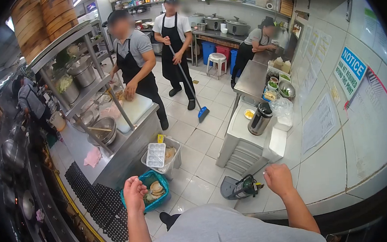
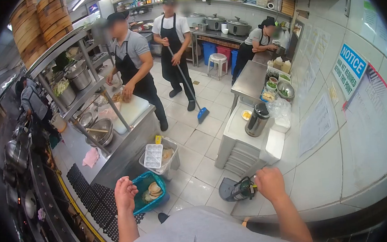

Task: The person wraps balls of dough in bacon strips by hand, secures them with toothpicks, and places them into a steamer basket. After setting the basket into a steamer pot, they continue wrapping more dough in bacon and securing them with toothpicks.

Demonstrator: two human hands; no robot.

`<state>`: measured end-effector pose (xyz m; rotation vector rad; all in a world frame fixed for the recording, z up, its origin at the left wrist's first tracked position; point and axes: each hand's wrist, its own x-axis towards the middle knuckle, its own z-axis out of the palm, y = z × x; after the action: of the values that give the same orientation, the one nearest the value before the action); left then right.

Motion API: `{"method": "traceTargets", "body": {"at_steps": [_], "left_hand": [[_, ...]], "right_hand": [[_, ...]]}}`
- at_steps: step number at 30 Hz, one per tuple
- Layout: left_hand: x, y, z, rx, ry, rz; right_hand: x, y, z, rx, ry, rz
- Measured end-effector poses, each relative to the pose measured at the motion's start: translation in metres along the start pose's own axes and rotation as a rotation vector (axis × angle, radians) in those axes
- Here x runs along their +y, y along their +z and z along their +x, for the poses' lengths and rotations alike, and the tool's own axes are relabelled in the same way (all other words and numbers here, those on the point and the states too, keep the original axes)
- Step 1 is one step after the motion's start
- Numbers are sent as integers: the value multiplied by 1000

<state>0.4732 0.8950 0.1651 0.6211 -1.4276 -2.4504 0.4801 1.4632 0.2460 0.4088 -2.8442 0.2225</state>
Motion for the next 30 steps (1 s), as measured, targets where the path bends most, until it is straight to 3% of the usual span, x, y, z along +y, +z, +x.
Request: {"method": "traceTargets", "body": {"at_steps": [2,4,7,11,15,20,27,30], "left_hand": [[-6,5,3,-4,-59,72],[-15,15,10,-45,-91,71],[-20,40,13,-132,-128,83],[-16,72,16,-223,-142,116],[-13,74,19,-233,-144,86],[-25,56,20,-213,-169,100],[-49,70,14,-254,-249,98],[-43,82,11,-314,-248,114]], "right_hand": [[-8,-2,11,2,23,-20],[-15,8,33,112,-130,30],[-24,22,58,114,-171,27],[-28,3,52,153,-230,48],[-31,-80,23,69,-302,-112],[-63,-192,54,283,-391,-392],[-71,-143,82,300,-508,-282],[-59,-136,71,269,-448,-262]]}}
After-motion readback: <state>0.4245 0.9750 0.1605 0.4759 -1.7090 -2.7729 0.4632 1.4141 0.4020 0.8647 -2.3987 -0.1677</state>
